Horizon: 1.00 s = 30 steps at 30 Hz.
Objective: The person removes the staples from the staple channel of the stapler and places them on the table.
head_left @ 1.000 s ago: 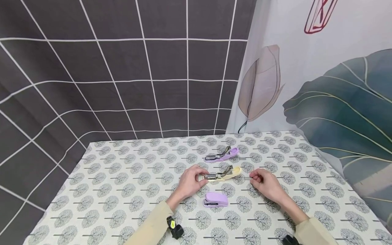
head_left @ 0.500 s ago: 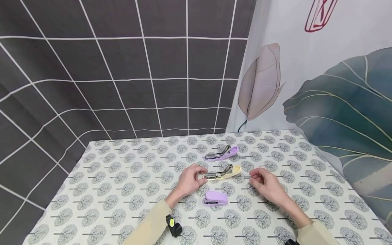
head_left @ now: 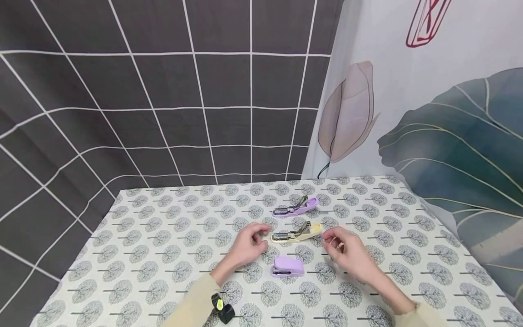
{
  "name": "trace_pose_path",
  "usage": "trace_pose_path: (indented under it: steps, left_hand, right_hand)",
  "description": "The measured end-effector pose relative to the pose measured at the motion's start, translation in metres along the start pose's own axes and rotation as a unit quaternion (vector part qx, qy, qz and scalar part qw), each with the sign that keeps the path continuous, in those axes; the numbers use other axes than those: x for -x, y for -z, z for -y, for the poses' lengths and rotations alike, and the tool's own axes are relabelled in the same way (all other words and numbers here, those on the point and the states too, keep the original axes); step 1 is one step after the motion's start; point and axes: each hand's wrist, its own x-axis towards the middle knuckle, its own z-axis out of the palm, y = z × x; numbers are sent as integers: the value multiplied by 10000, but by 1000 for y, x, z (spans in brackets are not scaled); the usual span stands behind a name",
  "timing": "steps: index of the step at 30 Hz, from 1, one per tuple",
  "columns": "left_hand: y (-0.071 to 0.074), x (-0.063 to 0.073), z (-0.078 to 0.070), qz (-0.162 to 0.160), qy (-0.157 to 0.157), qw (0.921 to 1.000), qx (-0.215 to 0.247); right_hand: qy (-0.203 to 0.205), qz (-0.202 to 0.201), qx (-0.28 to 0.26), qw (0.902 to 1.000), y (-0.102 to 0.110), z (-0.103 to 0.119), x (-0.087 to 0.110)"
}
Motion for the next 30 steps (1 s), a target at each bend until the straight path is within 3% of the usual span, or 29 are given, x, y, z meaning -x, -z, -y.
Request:
trace_pose_path:
  steps: [4, 9, 13, 20, 30]
  left_hand:
    - [8, 15, -8, 333, 198, 9991, 187]
    - [10, 33, -19, 762, 149, 9970, -7]
    - [4, 42, -27, 967, 40, 9951, -191]
    - [-7, 48, -30, 915, -236, 9948, -377]
    - [-17, 50, -27, 631, -467, 9959, -459]
  right_hand:
    - [297, 189, -84, 9993, -6, 9, 1]
    - [798, 377, -49, 9961, -17, 19, 0]
    - [876, 639, 75, 9941, -27, 28, -1]
    - [554, 1013, 441, 9923, -43, 39, -1]
    - [907, 1048, 493, 9891, -57, 43, -2]
